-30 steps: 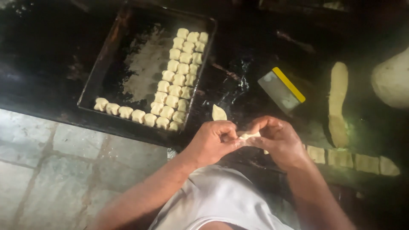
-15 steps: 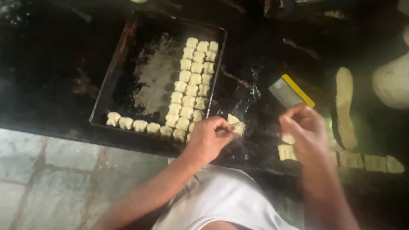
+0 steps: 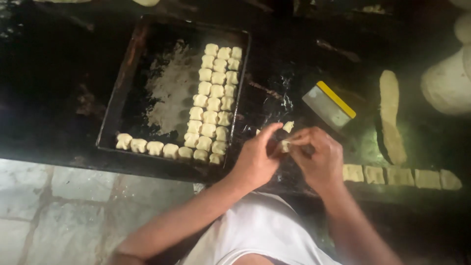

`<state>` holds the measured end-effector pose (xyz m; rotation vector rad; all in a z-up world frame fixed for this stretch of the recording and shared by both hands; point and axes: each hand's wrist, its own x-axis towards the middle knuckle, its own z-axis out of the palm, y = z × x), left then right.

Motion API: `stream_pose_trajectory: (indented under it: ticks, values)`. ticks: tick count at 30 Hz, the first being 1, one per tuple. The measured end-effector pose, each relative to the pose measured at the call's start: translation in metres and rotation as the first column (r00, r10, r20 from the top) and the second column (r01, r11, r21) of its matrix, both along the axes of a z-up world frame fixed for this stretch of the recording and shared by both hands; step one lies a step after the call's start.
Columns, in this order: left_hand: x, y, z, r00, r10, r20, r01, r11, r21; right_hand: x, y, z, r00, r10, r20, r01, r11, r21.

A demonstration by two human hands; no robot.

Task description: The person tears small pieces from a long strip of dough, rolls and shapes each piece by hand, and places the shaped dough pieces in rows on a baking tray. The person works through the dough strip piece by piece, filling the tray with shaped dough portions.

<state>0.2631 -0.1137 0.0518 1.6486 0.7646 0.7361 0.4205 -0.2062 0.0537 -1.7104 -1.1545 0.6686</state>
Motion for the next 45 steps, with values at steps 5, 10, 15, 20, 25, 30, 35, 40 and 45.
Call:
stream_pose_trajectory:
  ticks: [5, 10, 15, 20, 25, 30, 35, 40, 45]
  values:
    - [0.017, -0.016, -0.016, 0.966, -0.212, 0.147, 0.254, 0.875, -0.411, 0.007, -0.031, -0.013, 0.793, -0.164, 0.587, -0.173, 0.863, 0.474]
    - [0.031, -0.023, -0.013, 0.939, -0.106, 0.327, 0.304, 0.699, -0.647, 0.017, -0.043, -0.017, 0.744, -0.173, 0.646, -0.257, 0.818, 0.515]
    - [0.039, -0.034, -0.014, 0.962, -0.103, 0.254, 0.254, 0.683, -0.685, 0.043, -0.055, -0.028, 0.654, -0.155, 0.74, -0.323, 0.828, 0.459]
    - [0.038, -0.043, -0.014, 0.969, -0.229, -0.093, 0.195, 0.939, -0.283, 0.058, -0.049, -0.022, 0.688, -0.083, 0.721, -0.327, 0.852, 0.41]
    - [0.031, -0.036, -0.039, 0.963, -0.171, -0.209, 0.122, 0.966, -0.227, 0.051, -0.038, -0.015, 0.878, 0.21, 0.43, -0.299, 0.942, 0.15]
    - [0.009, -0.025, -0.052, 0.994, 0.014, 0.113, 0.001, 0.992, -0.125, 0.06, -0.026, -0.079, 0.96, 0.239, -0.144, -0.273, 0.913, -0.304]
    - [-0.045, 0.0, -0.012, 0.984, 0.157, 0.089, -0.15, 0.985, -0.089, 0.064, -0.015, -0.059, 0.888, 0.365, 0.28, -0.199, 0.853, -0.482]
    - [-0.099, 0.029, -0.009, 0.948, 0.293, 0.125, -0.275, 0.951, -0.142, 0.032, -0.019, -0.042, 0.785, 0.417, 0.458, -0.236, 0.885, -0.402]
    - [-0.149, 0.056, -0.019, 0.926, 0.36, 0.117, -0.354, 0.933, -0.07, 0.013, 0.039, -0.011, 0.836, 0.396, 0.378, -0.156, 0.834, -0.53]
